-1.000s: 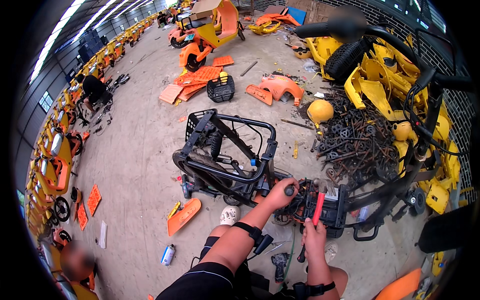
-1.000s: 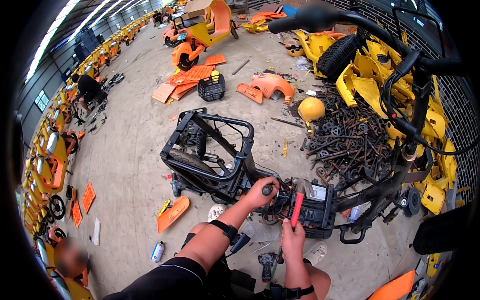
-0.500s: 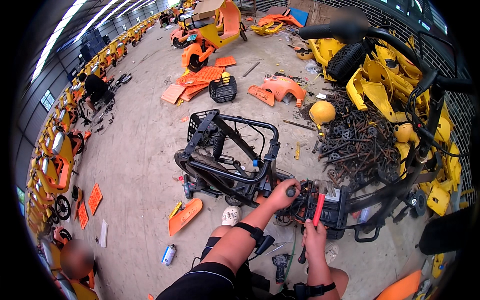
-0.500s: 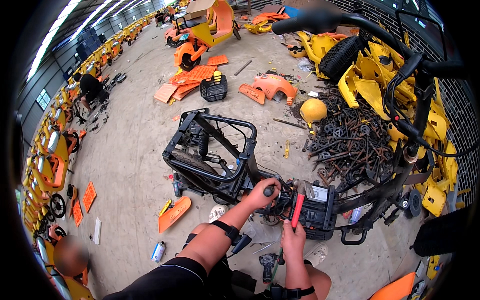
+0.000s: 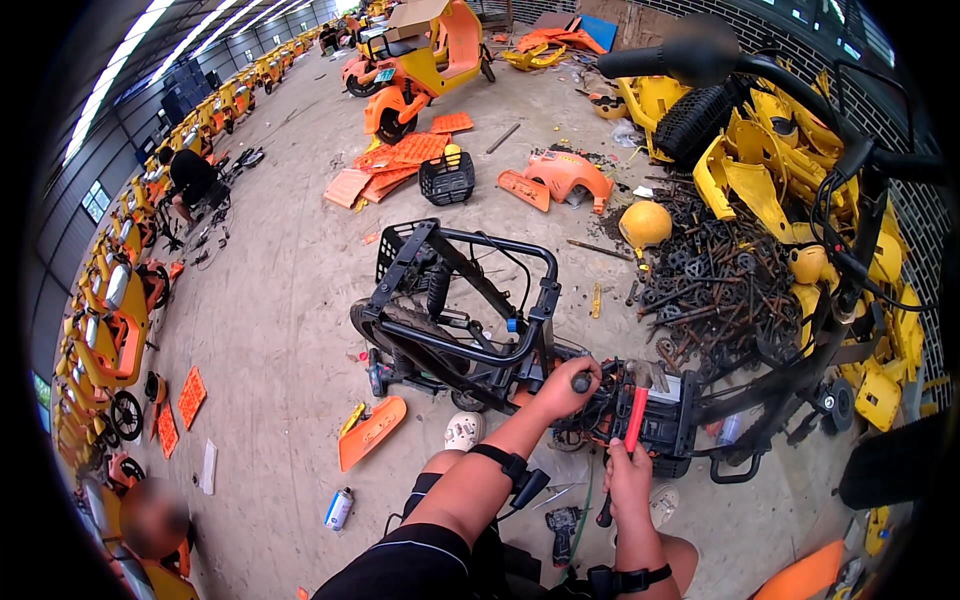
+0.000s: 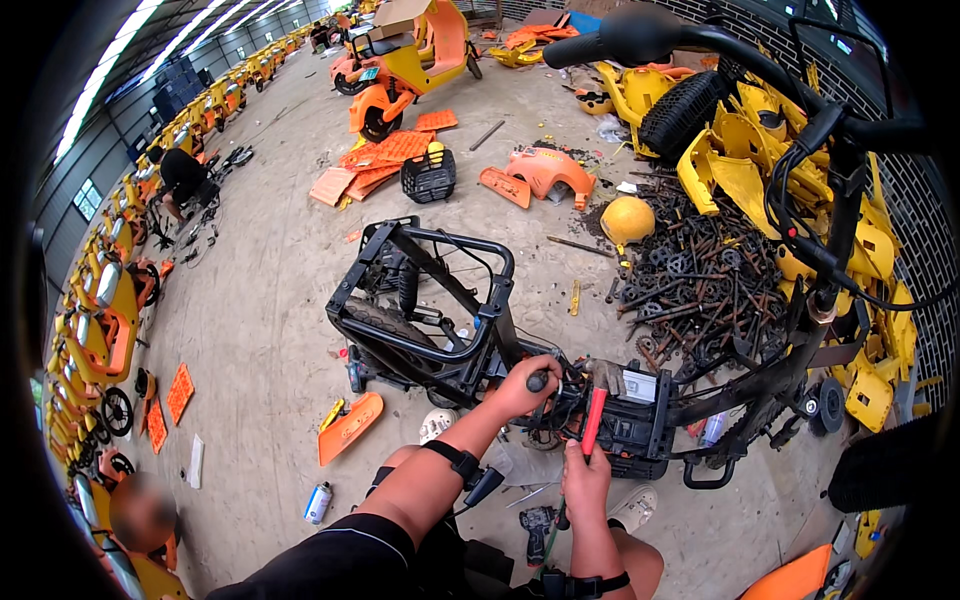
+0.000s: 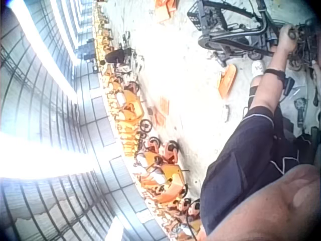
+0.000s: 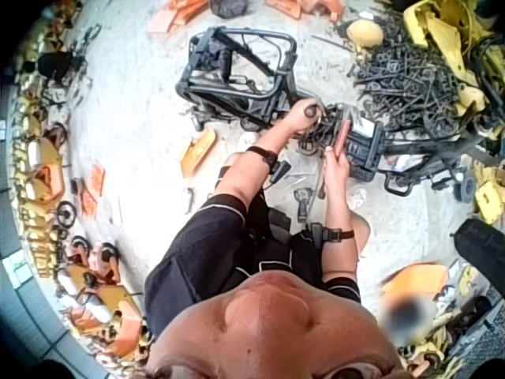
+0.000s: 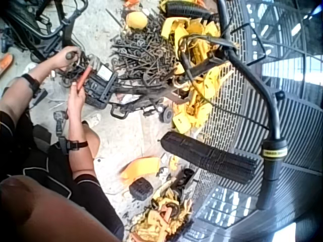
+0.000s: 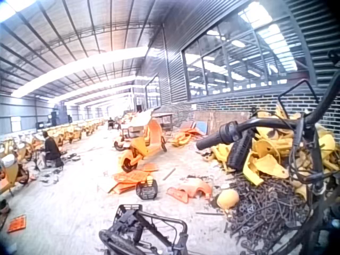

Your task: The person uses a hammer and a pair of pliers to strike and pull at components on a motorcycle frame on the floor, handling wires and metal parts.

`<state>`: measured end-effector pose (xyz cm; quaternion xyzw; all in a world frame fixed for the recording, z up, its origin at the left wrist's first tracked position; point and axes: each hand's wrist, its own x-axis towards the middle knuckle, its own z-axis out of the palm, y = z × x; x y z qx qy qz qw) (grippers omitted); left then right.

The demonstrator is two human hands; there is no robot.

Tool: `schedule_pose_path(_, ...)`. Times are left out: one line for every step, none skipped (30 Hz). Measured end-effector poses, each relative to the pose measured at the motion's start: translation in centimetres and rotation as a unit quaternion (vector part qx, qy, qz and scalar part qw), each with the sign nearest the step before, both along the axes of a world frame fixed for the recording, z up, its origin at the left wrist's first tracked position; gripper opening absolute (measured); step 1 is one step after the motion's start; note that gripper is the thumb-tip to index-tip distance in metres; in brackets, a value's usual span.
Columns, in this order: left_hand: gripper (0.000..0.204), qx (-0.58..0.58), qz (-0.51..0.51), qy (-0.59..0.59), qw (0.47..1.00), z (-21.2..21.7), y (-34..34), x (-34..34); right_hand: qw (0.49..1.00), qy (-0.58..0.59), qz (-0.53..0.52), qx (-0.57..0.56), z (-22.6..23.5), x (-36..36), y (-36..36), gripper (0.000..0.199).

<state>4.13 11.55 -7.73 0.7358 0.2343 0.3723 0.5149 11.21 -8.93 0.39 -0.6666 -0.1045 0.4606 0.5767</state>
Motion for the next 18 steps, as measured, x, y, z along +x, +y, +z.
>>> schedule_pose_path(0.006,0.002,0.0,-0.003,1.0,0.02,-0.01,0.01,1.0,0.0,0.0,0.001,-0.03,0.0,-0.01,0.02)
schedule_pose_path(0.006,-0.001,0.0,0.0,1.0,0.03,-0.01,0.0,1.0,-0.003,0.0,-0.001,-0.1,0.02,-0.03,0.02)
schedule_pose_path(0.006,-0.004,-0.001,0.003,1.0,0.0,0.0,-0.04,1.0,-0.005,0.001,-0.002,-0.22,0.05,-0.04,0.02)
schedule_pose_path(0.006,-0.007,-0.001,0.006,1.0,-0.04,0.0,-0.08,1.0,-0.008,0.002,-0.004,-0.28,0.06,-0.06,0.02)
schedule_pose_path(0.006,-0.009,-0.001,0.007,1.0,-0.08,-0.01,-0.12,1.0,-0.007,0.002,-0.004,-0.28,0.04,-0.06,0.02)
schedule_pose_path(0.006,-0.011,-0.001,0.008,1.0,-0.04,-0.03,-0.11,1.0,-0.007,0.002,-0.004,-0.26,0.06,-0.07,0.02)
schedule_pose_path(0.006,-0.014,-0.001,0.009,1.0,0.0,-0.05,-0.12,1.0,-0.007,0.002,-0.005,-0.24,0.08,-0.07,0.02)
schedule_pose_path(0.006,-0.021,-0.002,0.01,1.0,0.03,-0.08,-0.14,1.0,-0.006,0.001,-0.005,-0.18,0.07,-0.05,0.02)
schedule_pose_path(0.006,-0.028,-0.003,0.012,1.0,0.09,-0.14,-0.19,1.0,-0.004,0.001,-0.006,-0.09,0.04,-0.02,0.02)
schedule_pose_path(0.006,-0.036,-0.004,0.013,0.999,0.19,-0.18,-0.2,1.0,-0.003,0.0,-0.006,-0.05,0.03,-0.03,0.02)
schedule_pose_path(0.006,-0.029,-0.003,0.011,1.0,0.24,-0.18,-0.16,1.0,-0.004,0.001,-0.006,-0.1,0.05,-0.06,0.02)
schedule_pose_path(0.006,-0.023,-0.002,0.009,1.0,0.22,-0.13,-0.16,1.0,-0.005,0.002,-0.006,-0.19,0.04,-0.06,0.02)
schedule_pose_path(0.006,-0.016,0.0,0.007,1.0,0.2,-0.11,-0.17,1.0,-0.007,0.004,-0.006,-0.23,0.03,-0.07,0.02)
schedule_pose_path(0.006,-0.018,-0.001,0.008,1.0,0.18,-0.1,-0.18,1.0,-0.006,0.004,-0.005,-0.22,0.03,-0.08,0.02)
schedule_pose_path(0.006,-0.021,-0.002,0.008,1.0,0.16,-0.11,-0.18,1.0,-0.005,0.005,-0.006,-0.23,0.04,-0.09,0.02)
schedule_pose_path(0.006,-0.024,-0.003,0.008,1.0,0.14,-0.11,-0.18,1.0,-0.004,0.005,-0.006,-0.24,0.04,-0.1,0.02)
schedule_pose_path(0.006,-0.027,-0.004,0.009,1.0,0.12,-0.12,-0.17,1.0,-0.004,0.005,-0.007,-0.22,0.04,-0.1,0.02)
schedule_pose_path(0.005,-0.029,-0.004,0.01,1.0,0.12,-0.11,-0.18,1.0,-0.004,0.004,-0.007,-0.16,0.02,-0.09,0.02)
